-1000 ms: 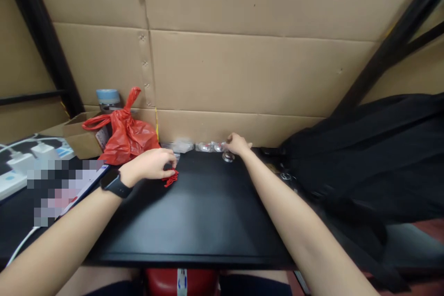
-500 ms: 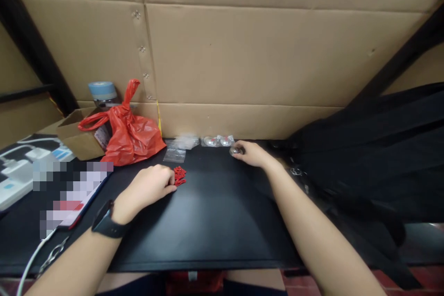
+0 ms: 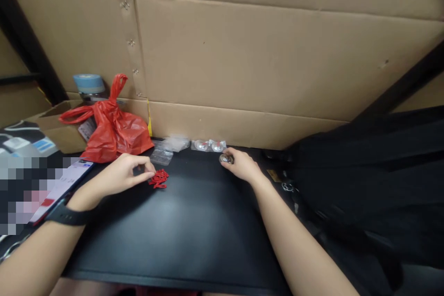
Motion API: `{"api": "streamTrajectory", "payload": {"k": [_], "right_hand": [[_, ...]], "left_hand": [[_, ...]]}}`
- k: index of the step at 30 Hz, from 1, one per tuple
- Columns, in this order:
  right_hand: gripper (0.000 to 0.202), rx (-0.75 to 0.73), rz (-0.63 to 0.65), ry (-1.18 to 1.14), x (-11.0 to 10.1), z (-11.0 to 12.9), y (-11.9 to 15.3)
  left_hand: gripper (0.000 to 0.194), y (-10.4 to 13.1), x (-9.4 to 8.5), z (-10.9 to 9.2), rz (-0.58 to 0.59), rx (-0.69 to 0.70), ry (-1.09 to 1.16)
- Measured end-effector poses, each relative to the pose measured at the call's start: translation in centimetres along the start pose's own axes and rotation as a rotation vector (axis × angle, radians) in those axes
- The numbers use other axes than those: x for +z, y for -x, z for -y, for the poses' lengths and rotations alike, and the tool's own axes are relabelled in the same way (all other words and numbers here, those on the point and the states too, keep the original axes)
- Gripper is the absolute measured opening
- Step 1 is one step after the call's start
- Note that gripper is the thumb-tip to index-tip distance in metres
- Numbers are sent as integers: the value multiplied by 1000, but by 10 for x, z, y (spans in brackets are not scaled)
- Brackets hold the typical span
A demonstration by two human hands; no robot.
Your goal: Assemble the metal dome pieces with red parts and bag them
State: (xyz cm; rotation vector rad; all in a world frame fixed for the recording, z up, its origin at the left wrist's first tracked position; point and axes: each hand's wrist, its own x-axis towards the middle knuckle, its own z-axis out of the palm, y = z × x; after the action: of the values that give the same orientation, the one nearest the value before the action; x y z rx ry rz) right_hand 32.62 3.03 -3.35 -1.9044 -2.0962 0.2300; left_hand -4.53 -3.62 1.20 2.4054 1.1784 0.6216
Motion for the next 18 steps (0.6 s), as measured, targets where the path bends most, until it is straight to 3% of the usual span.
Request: {"api": "streamTrajectory", "payload": {"k": [3,7,11,14,18], "right_hand": [[37,-13,-5,-48,2,-2,-4],[31,-112,-30,-158,8,-14,-9],[32,-106,-172,-217,8,-24,-14],[38,-120,-213,-249,-2,-19,-10],[36,-198,-220,-316,-16,-1,4]], "left_hand": [[23,-4,5,11,-28,3,-5],[21,-6,14,6,-137,113,-36],[19,-5,20,0,-229,197,-14],[14,-4,22,1,-292,199,-21],[7,-2,22,1,-278,197,-95]]}}
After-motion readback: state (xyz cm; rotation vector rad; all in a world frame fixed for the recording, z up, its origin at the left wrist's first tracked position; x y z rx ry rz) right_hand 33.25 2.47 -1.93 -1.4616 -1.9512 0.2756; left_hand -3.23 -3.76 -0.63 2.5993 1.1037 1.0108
